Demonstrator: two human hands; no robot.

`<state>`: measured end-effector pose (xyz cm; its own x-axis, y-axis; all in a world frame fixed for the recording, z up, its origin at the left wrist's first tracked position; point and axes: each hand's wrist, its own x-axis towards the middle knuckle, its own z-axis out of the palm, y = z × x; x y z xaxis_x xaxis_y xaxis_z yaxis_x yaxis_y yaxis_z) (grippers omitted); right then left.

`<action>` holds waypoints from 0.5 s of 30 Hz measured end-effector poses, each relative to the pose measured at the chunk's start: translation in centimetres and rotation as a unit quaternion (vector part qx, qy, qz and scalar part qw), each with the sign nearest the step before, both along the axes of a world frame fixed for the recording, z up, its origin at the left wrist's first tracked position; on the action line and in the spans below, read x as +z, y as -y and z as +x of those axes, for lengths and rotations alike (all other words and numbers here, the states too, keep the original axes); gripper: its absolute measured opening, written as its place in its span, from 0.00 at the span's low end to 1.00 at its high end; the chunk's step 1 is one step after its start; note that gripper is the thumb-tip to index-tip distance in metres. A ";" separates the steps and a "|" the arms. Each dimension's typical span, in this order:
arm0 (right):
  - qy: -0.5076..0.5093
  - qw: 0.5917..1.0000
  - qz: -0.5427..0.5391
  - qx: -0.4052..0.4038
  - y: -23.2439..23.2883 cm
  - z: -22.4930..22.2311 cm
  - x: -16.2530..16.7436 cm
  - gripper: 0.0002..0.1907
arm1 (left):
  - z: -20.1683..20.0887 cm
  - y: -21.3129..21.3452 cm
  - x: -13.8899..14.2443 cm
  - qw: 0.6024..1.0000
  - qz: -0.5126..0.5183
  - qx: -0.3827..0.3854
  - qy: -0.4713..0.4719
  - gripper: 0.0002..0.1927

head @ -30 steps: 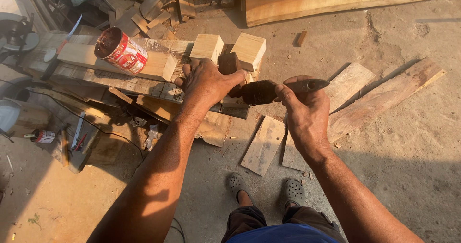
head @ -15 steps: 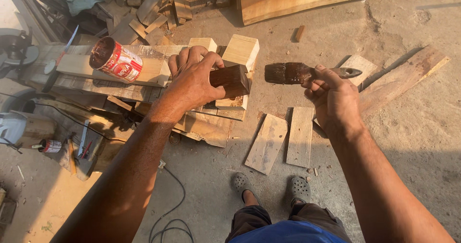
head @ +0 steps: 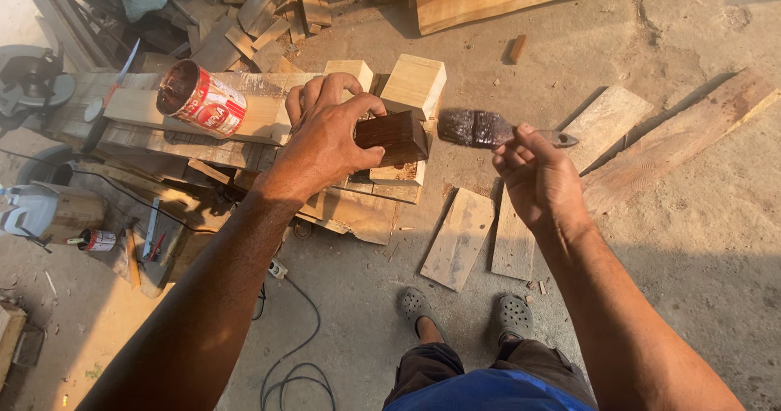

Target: The person applies a dark wood stain to small rectangular wooden blocks using a brush. They dip the brush into a can of stain, coat each block on multiple sides, and place the finished pieces on a wire rack to dry.

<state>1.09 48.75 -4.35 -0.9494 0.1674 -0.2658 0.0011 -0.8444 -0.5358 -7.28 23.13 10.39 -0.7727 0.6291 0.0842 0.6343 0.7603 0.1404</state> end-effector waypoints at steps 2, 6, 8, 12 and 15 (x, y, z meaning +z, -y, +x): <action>-0.012 1.000 0.010 0.024 -0.2 -0.1 0.1 0.07 | 0.0 0.0 0.0 1.000 0.005 -0.009 -0.010 0.27; 0.020 0.998 0.053 0.035 -0.2 0.1 0.4 0.05 | 0.0 0.1 0.0 1.000 0.001 -0.006 -0.006 0.26; -0.005 0.998 0.056 0.012 -0.4 0.3 0.6 0.07 | 0.0 0.1 0.0 1.000 -0.001 0.008 0.012 0.26; -0.042 0.999 0.013 -0.003 -0.3 -0.1 0.7 0.07 | 0.1 0.0 0.0 1.000 0.014 -0.013 -0.013 0.26; -0.035 0.999 0.017 0.036 0.3 -0.8 0.5 0.05 | 0.1 0.0 -0.1 1.000 0.008 -0.011 -0.014 0.26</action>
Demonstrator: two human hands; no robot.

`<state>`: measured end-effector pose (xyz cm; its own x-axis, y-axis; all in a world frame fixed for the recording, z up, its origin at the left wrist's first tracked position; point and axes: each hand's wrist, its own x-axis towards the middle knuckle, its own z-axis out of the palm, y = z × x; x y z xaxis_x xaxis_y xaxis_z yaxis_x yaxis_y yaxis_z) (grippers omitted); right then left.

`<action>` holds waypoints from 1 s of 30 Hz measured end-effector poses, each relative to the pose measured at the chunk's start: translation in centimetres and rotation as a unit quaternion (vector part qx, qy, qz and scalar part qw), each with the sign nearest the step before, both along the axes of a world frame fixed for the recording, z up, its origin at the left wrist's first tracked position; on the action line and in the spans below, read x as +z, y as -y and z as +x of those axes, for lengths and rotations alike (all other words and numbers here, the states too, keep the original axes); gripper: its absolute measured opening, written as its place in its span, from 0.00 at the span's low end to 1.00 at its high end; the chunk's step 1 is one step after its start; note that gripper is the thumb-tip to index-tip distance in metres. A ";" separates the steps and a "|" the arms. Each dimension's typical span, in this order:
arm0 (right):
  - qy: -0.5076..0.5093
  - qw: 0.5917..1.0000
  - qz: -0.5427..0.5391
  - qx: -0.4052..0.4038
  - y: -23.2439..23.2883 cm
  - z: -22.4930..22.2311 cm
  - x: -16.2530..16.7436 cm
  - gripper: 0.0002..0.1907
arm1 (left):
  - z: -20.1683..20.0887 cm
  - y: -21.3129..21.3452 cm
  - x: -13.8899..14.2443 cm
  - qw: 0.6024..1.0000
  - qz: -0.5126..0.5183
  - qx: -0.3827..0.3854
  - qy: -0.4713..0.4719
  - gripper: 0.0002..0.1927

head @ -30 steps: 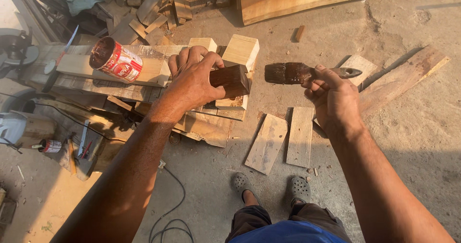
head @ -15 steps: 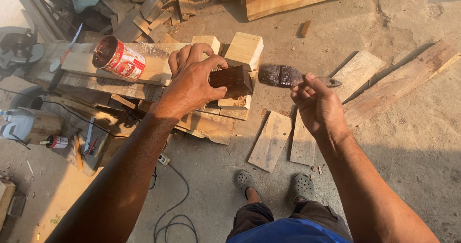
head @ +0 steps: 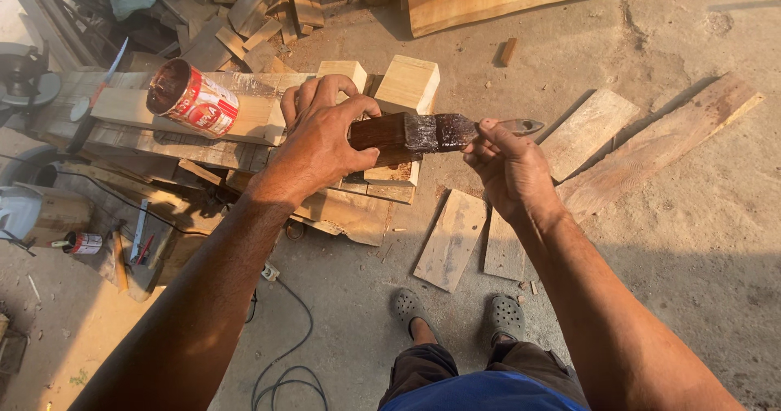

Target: The person applies a dark wood stain to small rectangular wooden blocks using a brush. They dip the brush into a can of stain, coat each block on multiple sides, and place the finished pieces on a wire rack to dry.

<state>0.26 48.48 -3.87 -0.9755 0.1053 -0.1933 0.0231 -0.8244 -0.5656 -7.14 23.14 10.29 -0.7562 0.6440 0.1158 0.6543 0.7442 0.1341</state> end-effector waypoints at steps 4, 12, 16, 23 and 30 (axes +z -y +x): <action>0.031 0.993 0.105 -0.033 -0.6 0.0 -0.6 0.04 | -0.1 0.0 0.0 1.000 -0.002 0.002 0.007 0.27; 0.014 0.980 0.198 -0.031 -1.9 -0.9 1.5 0.05 | 0.0 -0.1 0.4 1.000 0.004 0.000 0.007 0.26; -0.013 0.992 0.121 -0.042 -2.4 -1.1 2.7 0.06 | 0.1 -0.1 0.6 1.000 0.014 0.000 0.004 0.26; -0.039 0.941 0.323 -0.092 -2.5 -0.9 4.5 0.02 | -0.3 0.0 0.2 1.000 0.018 0.001 -0.001 0.26; -0.067 0.834 0.539 -0.099 -0.5 -2.7 13.2 0.08 | -1.0 0.1 0.0 1.000 0.010 0.014 0.021 0.32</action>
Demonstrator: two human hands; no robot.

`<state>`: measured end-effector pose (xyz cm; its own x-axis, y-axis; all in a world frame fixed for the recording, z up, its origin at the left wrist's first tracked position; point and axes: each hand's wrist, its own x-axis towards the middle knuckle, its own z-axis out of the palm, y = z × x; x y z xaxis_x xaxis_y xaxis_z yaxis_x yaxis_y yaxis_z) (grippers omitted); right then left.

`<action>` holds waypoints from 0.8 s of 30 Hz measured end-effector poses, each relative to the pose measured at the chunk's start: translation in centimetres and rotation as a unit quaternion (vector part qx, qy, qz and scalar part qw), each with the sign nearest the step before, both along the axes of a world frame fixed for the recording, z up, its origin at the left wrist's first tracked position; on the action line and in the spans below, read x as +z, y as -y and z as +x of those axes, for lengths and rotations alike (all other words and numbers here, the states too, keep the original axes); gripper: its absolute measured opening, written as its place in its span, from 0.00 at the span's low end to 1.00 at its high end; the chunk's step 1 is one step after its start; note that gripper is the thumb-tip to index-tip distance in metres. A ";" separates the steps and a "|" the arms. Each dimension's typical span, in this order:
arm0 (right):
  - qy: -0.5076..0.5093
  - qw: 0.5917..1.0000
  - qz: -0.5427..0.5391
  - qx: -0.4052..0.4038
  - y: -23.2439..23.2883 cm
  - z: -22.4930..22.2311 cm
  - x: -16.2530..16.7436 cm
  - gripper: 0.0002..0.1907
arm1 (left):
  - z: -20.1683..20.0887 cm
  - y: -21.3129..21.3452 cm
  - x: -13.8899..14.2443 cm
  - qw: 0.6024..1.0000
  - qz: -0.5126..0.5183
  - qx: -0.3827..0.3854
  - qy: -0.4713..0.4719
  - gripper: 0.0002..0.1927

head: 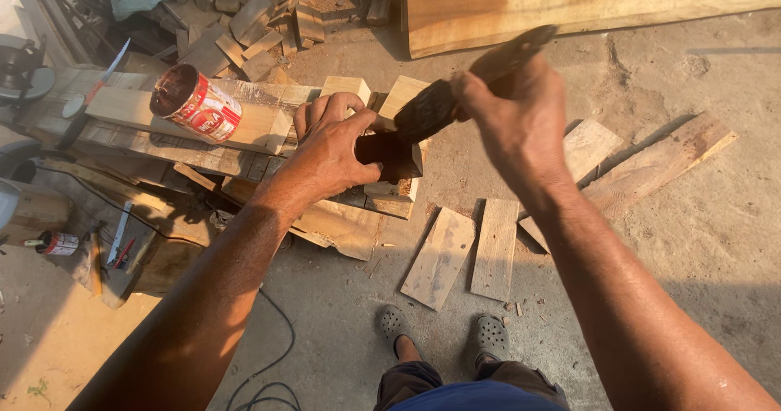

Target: The person applies a dark wood stain to small rectangular wooden blocks using a brush. They dip the brush into a can of stain, coat each block on multiple sides, and place the finished pieces on a wire rack to dry.

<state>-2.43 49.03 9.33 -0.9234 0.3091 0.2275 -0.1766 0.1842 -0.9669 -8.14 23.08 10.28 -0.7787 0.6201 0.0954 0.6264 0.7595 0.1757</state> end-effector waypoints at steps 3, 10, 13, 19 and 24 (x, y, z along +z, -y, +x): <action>0.073 0.981 0.178 0.030 1.6 -0.3 1.4 0.15 | -0.2 -0.1 -0.1 1.000 -0.015 -0.006 0.005 0.31; 0.050 0.987 0.108 -0.112 -5.3 2.9 -0.5 0.07 | 0.2 -0.5 0.3 0.999 -0.013 -0.035 -0.023 0.32; 0.063 0.982 0.125 -0.129 -6.8 4.2 -1.8 0.08 | 0.3 -2.3 0.2 0.997 -0.008 -0.061 -0.042 0.38; 0.015 0.992 0.049 -0.118 -7.0 5.2 -3.8 0.10 | -0.4 -4.4 0.5 0.994 -0.094 -0.044 -0.022 0.29; -0.005 0.993 -0.065 -0.103 -7.5 5.3 -4.4 0.10 | -0.7 -1.7 0.8 0.998 0.034 0.032 0.043 0.28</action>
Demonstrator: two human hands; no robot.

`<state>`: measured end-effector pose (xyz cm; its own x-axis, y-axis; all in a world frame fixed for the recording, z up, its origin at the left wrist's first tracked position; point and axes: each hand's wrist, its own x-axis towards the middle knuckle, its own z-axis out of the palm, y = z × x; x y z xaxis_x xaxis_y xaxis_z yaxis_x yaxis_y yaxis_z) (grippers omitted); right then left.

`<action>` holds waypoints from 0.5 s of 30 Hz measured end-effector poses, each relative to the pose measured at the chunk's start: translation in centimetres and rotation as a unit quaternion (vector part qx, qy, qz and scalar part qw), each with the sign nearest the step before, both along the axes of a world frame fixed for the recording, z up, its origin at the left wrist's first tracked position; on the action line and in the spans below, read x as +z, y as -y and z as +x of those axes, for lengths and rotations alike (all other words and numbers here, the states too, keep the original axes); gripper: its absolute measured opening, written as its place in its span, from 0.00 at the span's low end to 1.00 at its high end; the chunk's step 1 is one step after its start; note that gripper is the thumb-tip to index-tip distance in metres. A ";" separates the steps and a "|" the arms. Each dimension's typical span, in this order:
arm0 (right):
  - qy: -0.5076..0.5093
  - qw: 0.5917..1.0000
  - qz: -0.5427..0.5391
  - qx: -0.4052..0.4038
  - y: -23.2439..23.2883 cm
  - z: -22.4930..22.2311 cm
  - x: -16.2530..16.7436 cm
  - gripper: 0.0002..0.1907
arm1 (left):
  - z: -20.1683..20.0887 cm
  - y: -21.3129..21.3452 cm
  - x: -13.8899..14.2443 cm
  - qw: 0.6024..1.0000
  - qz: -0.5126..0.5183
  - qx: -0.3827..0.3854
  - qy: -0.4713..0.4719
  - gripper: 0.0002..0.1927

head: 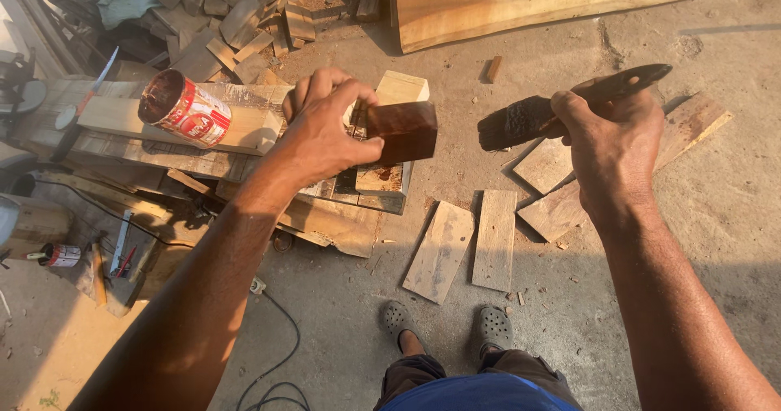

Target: The person applies a dark wood stain to small rectangular wooden blocks using a brush. They dip the brush into a can of stain, coat each block on multiple sides, and place the finished pieces on a wire rack to dry.

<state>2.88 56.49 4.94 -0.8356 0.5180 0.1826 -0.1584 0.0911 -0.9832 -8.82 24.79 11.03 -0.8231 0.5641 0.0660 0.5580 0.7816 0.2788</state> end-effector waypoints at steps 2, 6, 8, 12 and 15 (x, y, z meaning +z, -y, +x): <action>-0.011 1.000 -0.021 0.002 0.1 0.0 -0.1 0.10 | 0.9 1.4 -0.9 0.999 0.014 0.041 0.016 0.27; -0.029 0.986 -0.151 0.063 0.8 -0.2 -0.5 0.08 | 2.2 3.9 -2.8 0.994 0.073 0.069 0.053 0.28; -0.015 0.971 -0.222 0.091 1.4 -0.6 -1.0 0.06 | 2.4 4.7 -3.2 0.989 0.078 0.100 0.075 0.28; 0.014 0.913 -0.384 0.137 3.7 -2.0 -3.0 0.03 | 2.2 4.7 -3.0 0.993 0.013 0.106 0.053 0.25; 0.041 0.869 -0.469 0.150 6.2 -3.4 -5.1 0.04 | 2.1 4.0 -2.6 0.997 0.009 0.074 0.023 0.24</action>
<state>-0.51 50.29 -0.11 -0.9490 0.1632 -0.2698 0.0376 -0.7908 -0.6109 -6.73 20.75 8.40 -0.8994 0.4357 0.0350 0.4236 0.8490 0.3157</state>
